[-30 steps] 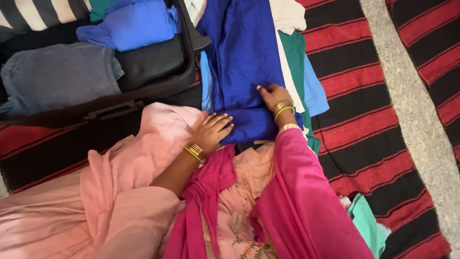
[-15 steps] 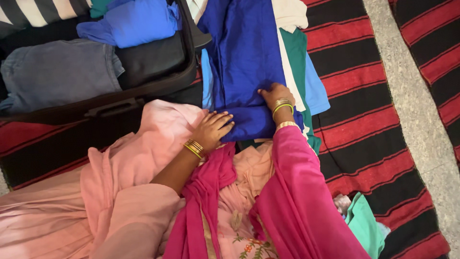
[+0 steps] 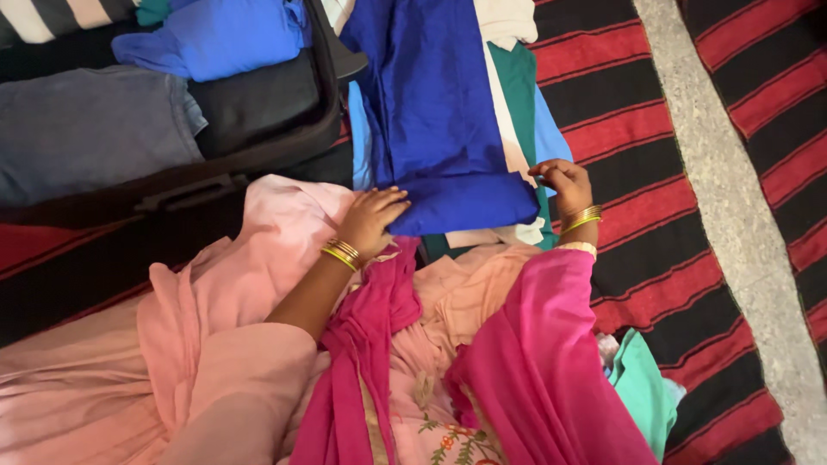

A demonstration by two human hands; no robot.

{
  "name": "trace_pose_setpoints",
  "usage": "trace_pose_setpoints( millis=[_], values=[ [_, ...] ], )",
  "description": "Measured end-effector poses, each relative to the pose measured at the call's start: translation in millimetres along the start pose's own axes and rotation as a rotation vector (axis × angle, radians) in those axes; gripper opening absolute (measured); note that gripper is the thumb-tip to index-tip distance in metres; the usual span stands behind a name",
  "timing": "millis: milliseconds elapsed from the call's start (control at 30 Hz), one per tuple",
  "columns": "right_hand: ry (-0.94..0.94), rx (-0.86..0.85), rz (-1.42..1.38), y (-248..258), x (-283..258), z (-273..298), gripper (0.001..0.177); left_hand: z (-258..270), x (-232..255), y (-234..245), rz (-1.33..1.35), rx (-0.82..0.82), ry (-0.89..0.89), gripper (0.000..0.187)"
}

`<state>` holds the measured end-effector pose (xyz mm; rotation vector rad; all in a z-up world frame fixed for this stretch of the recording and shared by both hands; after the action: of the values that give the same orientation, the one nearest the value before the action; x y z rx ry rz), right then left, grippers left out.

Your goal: The person folds various blue and green garments by hand and places them into a black suitcase on a rug.

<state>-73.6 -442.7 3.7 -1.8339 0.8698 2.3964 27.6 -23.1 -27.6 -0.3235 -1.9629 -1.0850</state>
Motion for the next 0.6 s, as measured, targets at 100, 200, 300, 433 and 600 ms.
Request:
trace_pose_setpoints(
  millis=[100, 200, 300, 433, 600],
  values=[
    [-0.050, -0.082, -0.114, -0.3, 4.7, 3.1, 0.029, -5.8, -15.2, -5.3, 0.063, 0.067, 0.037, 0.057],
    [-0.005, -0.191, -0.211, -4.9, 1.0, 3.3, 0.038, -10.9, -24.2, -1.0, 0.224, 0.155, 0.174, 0.053],
    [0.021, -0.227, -0.282, -10.4, -4.5, 4.8, 0.050, -22.2, -30.6, 3.0, 0.336, 0.164, 0.470, 0.055],
    [0.092, -0.316, -0.275, -24.1, -16.4, 5.0, 0.082, -35.2, -39.9, 7.6, 0.441, 0.215, 0.530, 0.053],
    [0.138, -0.288, -0.113, -34.2, -27.5, -2.5, 0.099, -45.2, -62.2, 0.3, 0.577, 0.331, 0.445, 0.048]
  ],
)
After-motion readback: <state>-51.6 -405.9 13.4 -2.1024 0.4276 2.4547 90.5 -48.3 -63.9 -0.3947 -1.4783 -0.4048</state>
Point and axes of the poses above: each hand's wrist, its own z-axis away from the middle knuckle, its own y-axis out of the back of the hand, x = y × z, the point moved 2 cm from there along -z, towards the middle knuckle, and after that the axes turned 15 degrees about z, right-handed, at the moved point
